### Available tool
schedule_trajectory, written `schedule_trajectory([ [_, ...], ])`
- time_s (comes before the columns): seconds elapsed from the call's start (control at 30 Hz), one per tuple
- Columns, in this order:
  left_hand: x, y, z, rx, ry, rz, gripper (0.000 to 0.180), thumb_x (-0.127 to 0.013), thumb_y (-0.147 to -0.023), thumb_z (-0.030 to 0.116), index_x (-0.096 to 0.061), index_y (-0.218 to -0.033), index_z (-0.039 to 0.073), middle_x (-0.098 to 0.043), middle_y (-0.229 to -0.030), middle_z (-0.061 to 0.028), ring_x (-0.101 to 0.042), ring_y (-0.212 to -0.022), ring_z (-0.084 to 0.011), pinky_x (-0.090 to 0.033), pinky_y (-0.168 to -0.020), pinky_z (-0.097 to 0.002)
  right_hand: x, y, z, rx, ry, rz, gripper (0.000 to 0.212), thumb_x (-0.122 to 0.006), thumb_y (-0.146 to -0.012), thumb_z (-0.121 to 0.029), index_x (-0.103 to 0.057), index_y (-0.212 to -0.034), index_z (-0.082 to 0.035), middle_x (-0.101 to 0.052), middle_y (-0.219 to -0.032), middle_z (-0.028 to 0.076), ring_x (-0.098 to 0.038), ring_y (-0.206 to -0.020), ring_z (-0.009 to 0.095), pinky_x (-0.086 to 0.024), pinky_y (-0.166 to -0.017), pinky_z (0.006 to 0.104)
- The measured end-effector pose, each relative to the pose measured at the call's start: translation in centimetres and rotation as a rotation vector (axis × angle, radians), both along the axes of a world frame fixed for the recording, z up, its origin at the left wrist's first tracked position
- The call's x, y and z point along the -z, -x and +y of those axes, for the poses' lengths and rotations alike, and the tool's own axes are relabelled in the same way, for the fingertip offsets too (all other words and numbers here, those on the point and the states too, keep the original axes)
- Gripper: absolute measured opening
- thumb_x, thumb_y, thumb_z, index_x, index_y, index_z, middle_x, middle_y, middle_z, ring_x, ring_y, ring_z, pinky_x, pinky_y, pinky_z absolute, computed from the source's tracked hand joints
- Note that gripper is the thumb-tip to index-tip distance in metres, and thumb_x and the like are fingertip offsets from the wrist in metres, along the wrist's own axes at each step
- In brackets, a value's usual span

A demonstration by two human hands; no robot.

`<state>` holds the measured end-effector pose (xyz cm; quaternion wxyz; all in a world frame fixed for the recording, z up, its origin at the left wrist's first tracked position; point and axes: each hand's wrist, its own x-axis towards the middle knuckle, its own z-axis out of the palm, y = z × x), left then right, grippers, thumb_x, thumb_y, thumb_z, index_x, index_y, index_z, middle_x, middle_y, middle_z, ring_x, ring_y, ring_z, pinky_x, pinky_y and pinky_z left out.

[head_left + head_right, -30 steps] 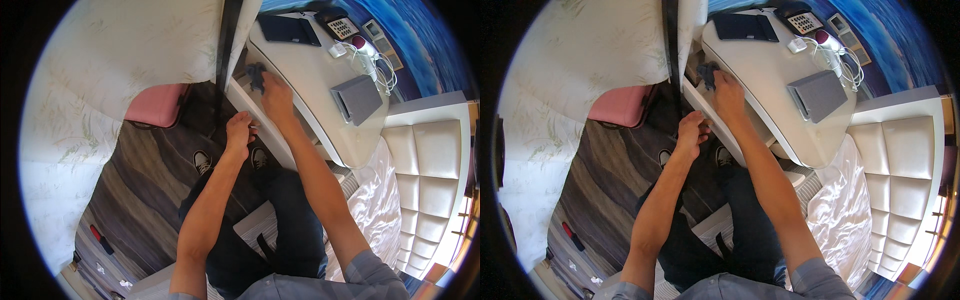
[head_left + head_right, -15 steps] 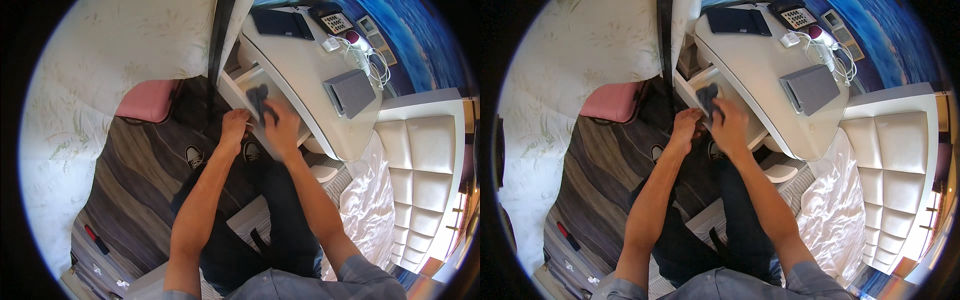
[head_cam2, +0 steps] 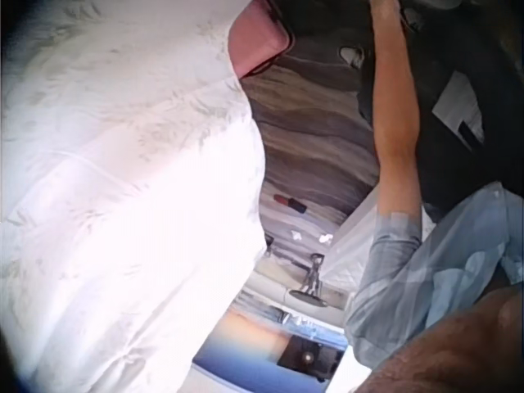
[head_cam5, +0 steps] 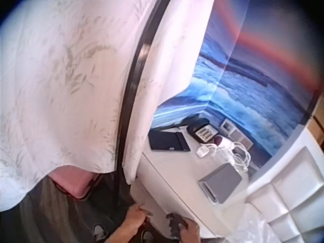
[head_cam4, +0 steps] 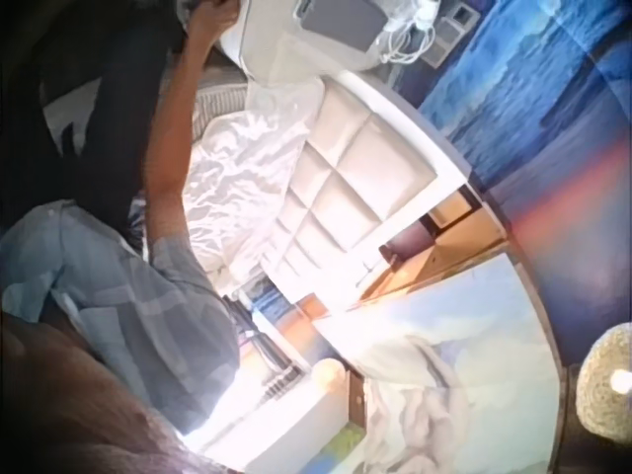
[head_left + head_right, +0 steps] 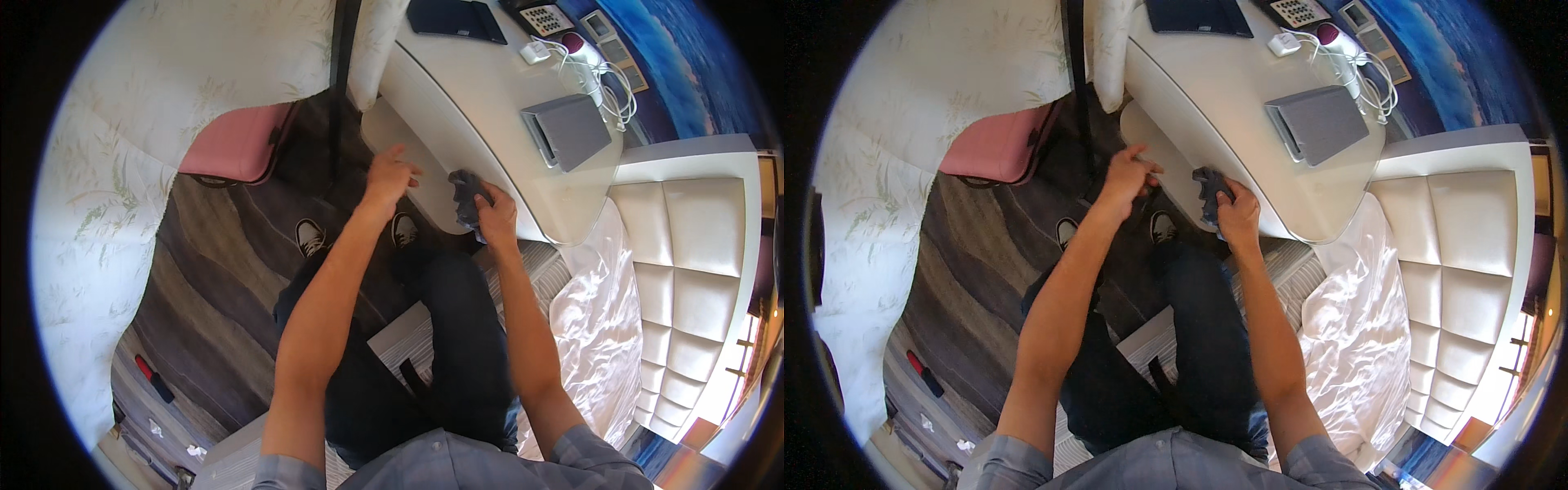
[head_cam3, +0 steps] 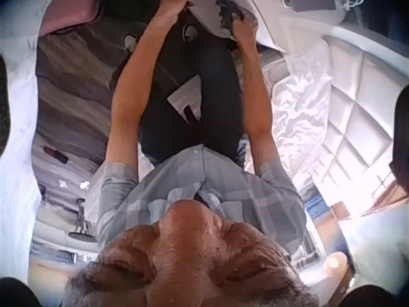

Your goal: The person cleans a remote control and a laptop with a cloth while sitting on a bed. They then open a drawer, wipe its interior, and proceed to adjust a white fitted sheet on the mattress.

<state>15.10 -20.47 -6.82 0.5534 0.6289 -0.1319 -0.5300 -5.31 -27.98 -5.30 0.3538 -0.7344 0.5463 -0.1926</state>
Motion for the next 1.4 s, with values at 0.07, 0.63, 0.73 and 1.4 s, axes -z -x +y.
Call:
schedule_trajectory([
  [0.07, -0.1, -1.3, 0.9, -0.111, -0.007, -0.008, 0.052, -0.053, -0.090, 0.008, -0.040, -0.139, -0.001, -0.068, -0.089, -0.0078, -0.058, -0.068, -0.0113, -0.041, -0.053, -0.0245, 0.7, 0.3, -0.3, -0.038, 0.060, 0.008, 0.035, -0.062, -0.083, -0.010, -0.064, -0.116, 0.003, -0.066, -0.110, 0.024, -0.064, -0.104, 0.035, -0.046, -0.093, 0.0374],
  [0.63, -0.6, -6.2, 4.3, -0.597, 0.054, 0.225, 0.034, -0.054, -0.092, 0.014, -0.050, -0.125, 0.007, -0.067, -0.089, -0.0053, -0.058, -0.070, -0.0123, -0.042, -0.060, -0.0270, 11.7, 7.3, 0.8, -0.220, -0.296, 0.302, 0.035, -0.066, -0.078, -0.019, -0.068, -0.108, -0.002, -0.066, -0.103, 0.025, -0.063, -0.100, 0.039, -0.048, -0.089, 0.0421],
  [0.73, -0.7, -6.0, 4.3, -0.672, 0.081, 0.323, 0.030, -0.055, -0.092, 0.016, -0.052, -0.121, 0.008, -0.066, -0.088, -0.0057, -0.057, -0.071, -0.0141, -0.042, -0.060, -0.0286, 11.2, 7.8, 1.0, -0.164, -0.237, 0.296, 0.033, -0.065, -0.079, -0.018, -0.068, -0.108, -0.002, -0.067, -0.100, 0.024, -0.064, -0.099, 0.039, -0.049, -0.087, 0.0414],
  [1.4, -7.7, 11.7, 13.3, -0.318, 0.175, 0.301, 0.017, -0.061, -0.090, 0.028, -0.058, -0.097, 0.013, -0.063, -0.085, -0.0020, -0.055, -0.075, -0.0152, -0.042, -0.066, -0.0302, -3.9, 7.4, 0.4, -0.078, 0.917, 0.456, 0.046, -0.050, -0.085, -0.013, -0.054, -0.128, 0.000, -0.045, -0.143, 0.014, -0.039, -0.134, 0.038, -0.027, -0.108, 0.0557],
])
